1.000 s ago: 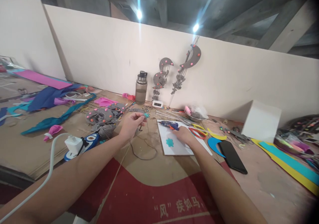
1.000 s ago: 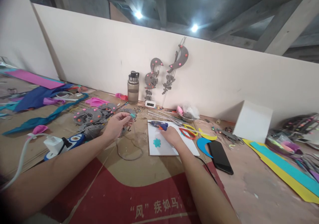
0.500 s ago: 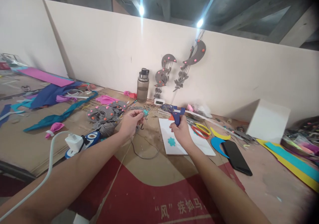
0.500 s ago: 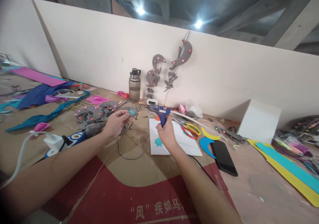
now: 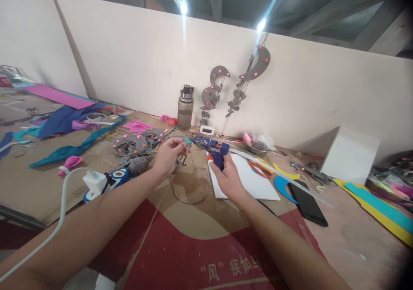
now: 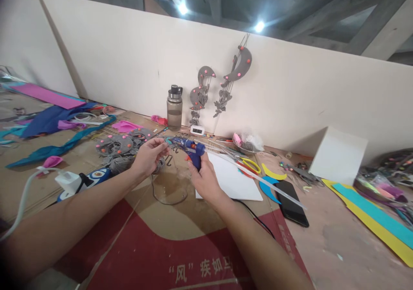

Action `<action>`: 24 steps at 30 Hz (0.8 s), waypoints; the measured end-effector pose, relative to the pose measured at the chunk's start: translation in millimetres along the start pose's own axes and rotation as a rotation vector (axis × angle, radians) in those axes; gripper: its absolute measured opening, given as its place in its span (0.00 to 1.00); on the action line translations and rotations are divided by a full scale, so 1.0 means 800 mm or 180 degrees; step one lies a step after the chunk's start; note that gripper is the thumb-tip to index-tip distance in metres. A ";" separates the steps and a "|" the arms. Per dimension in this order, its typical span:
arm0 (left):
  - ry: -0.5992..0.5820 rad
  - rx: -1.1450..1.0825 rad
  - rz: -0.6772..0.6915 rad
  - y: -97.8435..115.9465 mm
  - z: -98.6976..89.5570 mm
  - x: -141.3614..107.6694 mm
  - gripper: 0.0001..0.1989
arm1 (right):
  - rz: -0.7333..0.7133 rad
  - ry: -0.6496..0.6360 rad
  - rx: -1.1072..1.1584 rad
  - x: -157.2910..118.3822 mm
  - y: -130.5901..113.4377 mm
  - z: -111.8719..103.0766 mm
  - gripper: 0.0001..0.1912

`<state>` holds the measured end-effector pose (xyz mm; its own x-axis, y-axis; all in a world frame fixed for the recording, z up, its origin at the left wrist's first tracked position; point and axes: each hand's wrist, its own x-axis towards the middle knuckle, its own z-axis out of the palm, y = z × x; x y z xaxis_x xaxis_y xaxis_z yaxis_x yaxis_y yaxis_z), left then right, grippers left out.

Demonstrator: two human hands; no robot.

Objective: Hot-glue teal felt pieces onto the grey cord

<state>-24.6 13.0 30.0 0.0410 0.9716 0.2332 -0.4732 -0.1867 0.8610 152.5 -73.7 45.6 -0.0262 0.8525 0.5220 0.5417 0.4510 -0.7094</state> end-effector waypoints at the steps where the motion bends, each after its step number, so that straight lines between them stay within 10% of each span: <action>1: -0.0018 -0.0023 -0.0002 -0.001 -0.001 0.000 0.13 | -0.0005 -0.0076 -0.0047 -0.001 -0.001 0.000 0.13; 24: -0.0173 0.0032 0.0229 -0.003 0.002 -0.006 0.09 | -0.0218 -0.0068 -0.0770 -0.007 0.007 0.008 0.11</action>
<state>-22.3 8.6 27.5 0.0551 0.9463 0.3185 -0.4679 -0.2573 0.8455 150.2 -74.6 35.6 -0.0863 0.8287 0.5530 0.7232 0.4339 -0.5373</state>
